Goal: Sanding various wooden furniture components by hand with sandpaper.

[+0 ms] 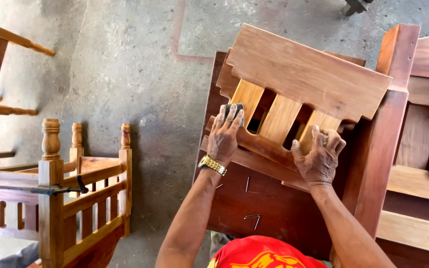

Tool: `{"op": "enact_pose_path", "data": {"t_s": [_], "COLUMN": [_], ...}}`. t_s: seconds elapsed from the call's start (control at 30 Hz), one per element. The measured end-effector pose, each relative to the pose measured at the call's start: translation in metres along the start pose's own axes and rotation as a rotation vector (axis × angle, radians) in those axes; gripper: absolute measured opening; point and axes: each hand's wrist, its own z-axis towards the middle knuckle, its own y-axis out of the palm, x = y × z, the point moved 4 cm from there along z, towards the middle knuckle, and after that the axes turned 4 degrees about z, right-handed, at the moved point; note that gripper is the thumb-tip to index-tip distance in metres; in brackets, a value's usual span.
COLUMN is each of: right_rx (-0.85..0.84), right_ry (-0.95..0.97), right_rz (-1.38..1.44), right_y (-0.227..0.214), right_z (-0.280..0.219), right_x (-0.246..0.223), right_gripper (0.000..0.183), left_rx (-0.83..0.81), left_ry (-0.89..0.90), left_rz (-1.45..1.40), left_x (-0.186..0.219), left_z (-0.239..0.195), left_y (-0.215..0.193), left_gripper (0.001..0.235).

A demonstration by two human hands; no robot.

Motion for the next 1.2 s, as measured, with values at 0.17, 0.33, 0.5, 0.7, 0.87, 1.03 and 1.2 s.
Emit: {"op": "enact_pose_path", "data": {"t_s": [0.17,0.33,0.5,0.7,0.87,1.03,1.2], "right_rx": [-0.002,-0.089,-0.132,-0.067,-0.087,-0.081,-0.096], "right_ry": [-0.058,-0.146,-0.053,0.055,0.074,0.054,0.058], "right_rz": [0.077,0.081,0.114,0.098,0.075,0.048,0.055], "right_y": [-0.011,-0.006,0.018,0.021,0.020,0.022,0.021], "right_z": [-0.004,-0.014,0.019,0.028,0.027,0.025,0.025], "right_x": [0.004,0.010,0.019,0.019,0.015,0.017,0.018], "right_gripper": [0.062,0.066,0.084,0.105,0.106,0.106,0.107], "left_rx": [0.015,0.032,0.058,0.010,0.001,0.039,0.039], "left_ry": [-0.080,-0.154,-0.149,-0.064,-0.121,-0.186,-0.182], "left_rz": [-0.041,-0.056,0.026,0.026,0.024,-0.016,-0.091], "left_x": [0.009,0.016,0.024,0.025,0.035,0.015,0.018], "left_z": [-0.031,-0.098,-0.096,-0.074,-0.115,-0.066,-0.094], "left_y": [-0.020,-0.029,-0.054,-0.036,-0.040,0.000,-0.015], "left_gripper": [0.047,0.045,0.038,0.051,0.049,0.048,0.045]}}
